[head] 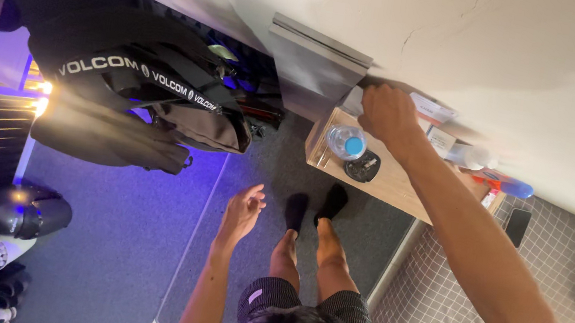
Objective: The person organizes a desk by moving a potted plant, adjusting a speaker, and placing a small round object on a side table. They then return to the desk, pick up a brush, and later handle a bottle and a small white object, placing them on the desk.
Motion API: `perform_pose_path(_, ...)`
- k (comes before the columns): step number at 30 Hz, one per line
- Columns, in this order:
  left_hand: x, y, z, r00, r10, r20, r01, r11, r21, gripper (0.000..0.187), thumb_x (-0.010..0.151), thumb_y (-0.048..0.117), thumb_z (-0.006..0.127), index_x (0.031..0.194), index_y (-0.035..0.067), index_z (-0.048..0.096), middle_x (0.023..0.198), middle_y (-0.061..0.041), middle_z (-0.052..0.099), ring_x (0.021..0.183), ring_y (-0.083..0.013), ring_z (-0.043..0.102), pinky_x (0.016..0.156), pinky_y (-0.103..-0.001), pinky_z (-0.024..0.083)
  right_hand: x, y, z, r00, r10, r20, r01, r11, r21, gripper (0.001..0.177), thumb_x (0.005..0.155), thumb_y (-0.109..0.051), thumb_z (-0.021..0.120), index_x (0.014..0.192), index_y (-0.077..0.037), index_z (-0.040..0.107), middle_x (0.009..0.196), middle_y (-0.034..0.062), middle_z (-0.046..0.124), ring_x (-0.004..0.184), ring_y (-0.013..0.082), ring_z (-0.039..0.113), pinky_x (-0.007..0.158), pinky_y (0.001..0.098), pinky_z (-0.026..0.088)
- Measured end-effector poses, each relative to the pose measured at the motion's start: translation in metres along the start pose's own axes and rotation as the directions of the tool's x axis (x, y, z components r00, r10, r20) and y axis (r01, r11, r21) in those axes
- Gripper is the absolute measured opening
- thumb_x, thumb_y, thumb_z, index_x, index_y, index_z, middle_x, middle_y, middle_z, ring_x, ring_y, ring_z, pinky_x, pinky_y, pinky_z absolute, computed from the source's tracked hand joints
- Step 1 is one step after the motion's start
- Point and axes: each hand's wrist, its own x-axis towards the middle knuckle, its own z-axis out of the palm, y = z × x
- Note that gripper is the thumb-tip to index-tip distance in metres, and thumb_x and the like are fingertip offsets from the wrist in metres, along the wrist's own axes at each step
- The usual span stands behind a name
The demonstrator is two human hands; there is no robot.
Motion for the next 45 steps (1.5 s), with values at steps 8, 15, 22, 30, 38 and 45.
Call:
perform_pose_path(8, -0.019, -0.021, -0.009, 0.999, -0.041, -0.015, 0.042, 0.999, 0.01, 0.038, 0.099, 0.004, 0.049, 0.135, 0.003, 0.06, 0.118, -0.018, 0.074, 0.098, -0.0241, 0.078, 0.08, -0.034, 0.063, -0.004, 0.003, 0.001, 0.999, -0.041, -0.035, 0.041, 0.999, 0.018, 0.029, 0.079, -0.024, 0.078, 0.094, -0.003, 0.067, 0.082, 0.0209, 0.072, 0.075, 0.0385, 0.073, 0.065, 0.0483, 0.059)
perform_pose_path(15, -0.022, -0.014, -0.013, 0.998, -0.066, -0.008, 0.066, 0.998, 0.024, 0.039, 0.098, 0.004, 0.048, 0.135, 0.003, 0.06, 0.118, -0.018, 0.074, 0.099, -0.0246, 0.077, 0.081, -0.035, 0.064, -0.01, 0.0, -0.004, 0.994, -0.039, -0.098, 0.047, 0.996, 0.076, 0.031, 0.077, -0.02, 0.08, 0.094, 0.0, 0.064, 0.083, 0.0223, 0.071, 0.074, 0.041, 0.072, 0.064, 0.0485, 0.059)
perform_pose_path(22, -0.026, -0.004, -0.014, 0.996, -0.085, 0.005, 0.085, 0.996, 0.035, 0.039, 0.1, 0.005, 0.047, 0.136, 0.004, 0.06, 0.121, -0.017, 0.073, 0.101, -0.0249, 0.077, 0.083, -0.035, 0.063, -0.013, -0.003, -0.007, 0.996, -0.013, -0.086, 0.021, 0.996, 0.089, 0.028, 0.077, -0.016, 0.077, 0.094, 0.001, 0.062, 0.085, 0.0227, 0.071, 0.076, 0.0416, 0.072, 0.066, 0.0483, 0.059)
perform_pose_path(30, -0.027, 0.003, -0.019, 0.993, -0.114, 0.015, 0.113, 0.992, 0.063, 0.039, 0.1, 0.006, 0.049, 0.139, 0.005, 0.058, 0.122, -0.016, 0.073, 0.105, -0.0239, 0.076, 0.086, -0.035, 0.063, -0.015, -0.001, -0.002, 0.987, -0.048, -0.152, 0.062, 0.994, 0.087, 0.035, 0.075, -0.019, 0.079, 0.097, 0.002, 0.062, 0.085, 0.0228, 0.069, 0.074, 0.0413, 0.071, 0.066, 0.0484, 0.059)
perform_pose_path(38, -0.03, 0.008, -0.021, 0.992, -0.124, 0.029, 0.122, 0.991, 0.058, 0.04, 0.101, 0.006, 0.047, 0.14, 0.005, 0.058, 0.124, -0.017, 0.072, 0.107, -0.0249, 0.075, 0.089, -0.036, 0.062, -0.015, -0.002, -0.001, 0.994, -0.009, -0.112, 0.018, 0.997, 0.075, 0.033, 0.079, -0.022, 0.08, 0.097, -0.001, 0.063, 0.086, 0.0214, 0.071, 0.077, 0.0403, 0.072, 0.067, 0.0476, 0.059)
perform_pose_path(45, -0.029, 0.001, -0.019, 0.993, -0.115, 0.03, 0.115, 0.993, 0.031, 0.039, 0.101, 0.006, 0.048, 0.139, 0.004, 0.058, 0.123, -0.019, 0.072, 0.106, -0.0259, 0.076, 0.088, -0.035, 0.063, -0.021, -0.007, -0.021, 1.0, -0.006, -0.015, 0.006, 0.999, 0.04, 0.053, 0.082, -0.03, 0.083, 0.114, 0.006, 0.062, 0.087, 0.0239, 0.072, 0.08, 0.0397, 0.073, 0.068, 0.0463, 0.06)
